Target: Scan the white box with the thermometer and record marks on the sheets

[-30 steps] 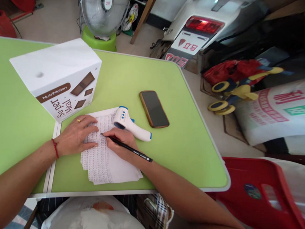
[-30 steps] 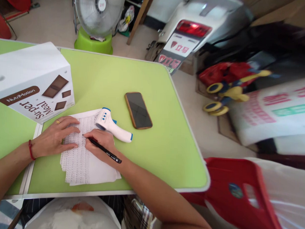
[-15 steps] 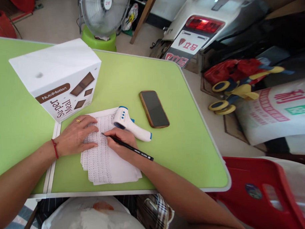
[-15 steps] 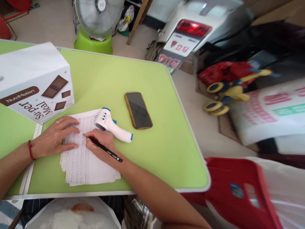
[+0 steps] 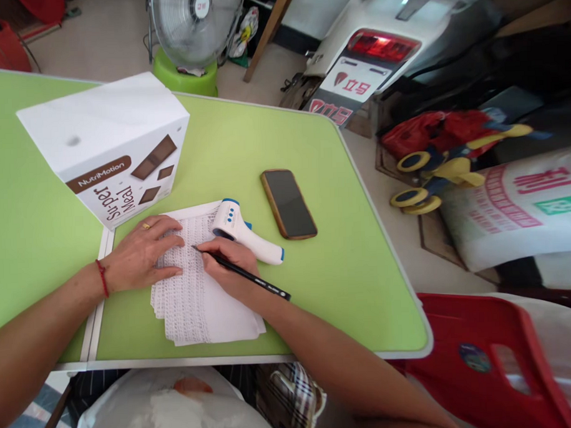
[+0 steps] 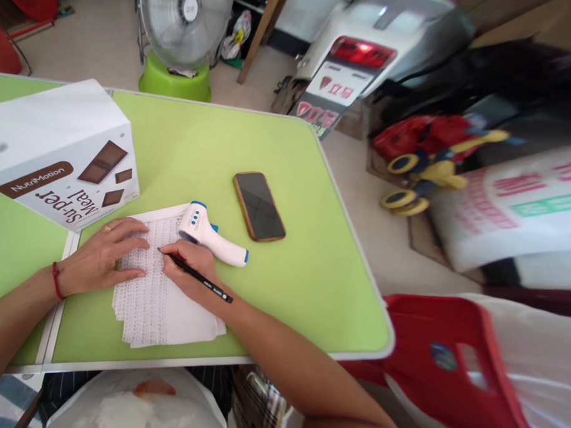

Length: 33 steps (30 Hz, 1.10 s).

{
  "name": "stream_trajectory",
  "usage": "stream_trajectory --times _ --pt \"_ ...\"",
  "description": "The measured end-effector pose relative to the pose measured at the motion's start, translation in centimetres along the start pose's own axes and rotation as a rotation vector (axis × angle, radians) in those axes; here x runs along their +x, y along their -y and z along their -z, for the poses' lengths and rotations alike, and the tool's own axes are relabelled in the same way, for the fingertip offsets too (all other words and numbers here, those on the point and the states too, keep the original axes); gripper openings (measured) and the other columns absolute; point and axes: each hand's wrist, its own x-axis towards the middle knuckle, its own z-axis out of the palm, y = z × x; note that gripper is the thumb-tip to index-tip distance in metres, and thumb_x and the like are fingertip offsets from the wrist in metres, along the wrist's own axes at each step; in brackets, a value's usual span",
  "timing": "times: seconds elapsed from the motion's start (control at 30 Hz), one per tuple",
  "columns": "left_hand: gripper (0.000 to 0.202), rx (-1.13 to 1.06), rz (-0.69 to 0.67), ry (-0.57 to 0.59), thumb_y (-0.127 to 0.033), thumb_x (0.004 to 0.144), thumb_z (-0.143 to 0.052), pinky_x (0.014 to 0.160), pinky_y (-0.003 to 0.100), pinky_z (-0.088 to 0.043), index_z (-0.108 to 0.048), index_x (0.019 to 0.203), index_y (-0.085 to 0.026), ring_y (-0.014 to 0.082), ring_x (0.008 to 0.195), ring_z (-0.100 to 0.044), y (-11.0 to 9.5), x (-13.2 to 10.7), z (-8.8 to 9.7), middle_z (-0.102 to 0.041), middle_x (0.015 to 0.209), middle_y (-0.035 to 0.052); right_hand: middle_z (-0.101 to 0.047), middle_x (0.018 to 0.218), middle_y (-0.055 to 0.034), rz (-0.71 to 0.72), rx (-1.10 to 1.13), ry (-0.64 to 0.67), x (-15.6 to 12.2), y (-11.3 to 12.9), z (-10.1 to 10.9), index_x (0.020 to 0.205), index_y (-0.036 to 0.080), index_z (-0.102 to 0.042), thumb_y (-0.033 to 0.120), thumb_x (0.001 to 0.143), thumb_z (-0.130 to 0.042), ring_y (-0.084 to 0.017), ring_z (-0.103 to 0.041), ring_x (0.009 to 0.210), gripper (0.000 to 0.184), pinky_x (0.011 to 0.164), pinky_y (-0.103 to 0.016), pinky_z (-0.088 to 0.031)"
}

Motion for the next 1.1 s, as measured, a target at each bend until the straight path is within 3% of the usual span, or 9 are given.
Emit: stream_trajectory --times 0.17,0.67,0.97,1.1 --pt "0.032 -0.005 0.003 0.003 -0.038 0.088 -0.065 0.102 0.053 -0.043 -0.059 0.109 -0.015 0.0334 0.122 -0.049 -0.04 -0.01 0.02 -0.055 0.125 0.0169 -0.068 0.070 0.0005 0.063 -0.047 -0.010 0.10 -0.14 -0.15 0.081 0.022 -0.067 0.013 0.078 -0.053 -0.013 -0.063 0.061 0.017 0.060 -0.027 -0.053" --pt "0.033 0.005 -0.012 -0.004 -0.040 0.089 -0.064 0.101 0.053 -0.043 -0.058 0.109 -0.015 0.0342 0.121 -0.049 0.04 -0.07 -0.06 -0.055 0.124 0.0175 -0.072 0.069 0.0003 0.040 0.014 -0.009 0.10 0.37 0.06 0.078 0.022 -0.069 0.013 0.076 -0.054 -0.013 -0.066 0.059 0.018 0.057 -0.026 -0.054" --pt "0.033 0.002 -0.011 0.003 -0.040 0.089 -0.064 0.102 0.053 -0.043 -0.058 0.108 -0.014 0.0340 0.122 -0.049 0.01 -0.04 -0.02 -0.055 0.125 0.0173 -0.069 0.066 0.0005 0.161 0.003 -0.007 0.06 0.19 -0.22 0.081 0.020 -0.068 0.011 0.078 -0.053 -0.011 -0.062 0.055 0.018 0.054 -0.022 -0.051" --pt "0.032 0.000 -0.013 0.001 -0.040 0.090 -0.063 0.103 0.053 -0.042 -0.059 0.108 -0.013 0.0339 0.122 -0.048 -0.02 -0.06 0.05 -0.054 0.125 0.0179 -0.069 0.067 0.0009 0.144 -0.017 -0.006 0.04 0.10 -0.27 0.080 0.021 -0.068 0.011 0.078 -0.052 -0.010 -0.060 0.054 0.018 0.053 -0.022 -0.050"
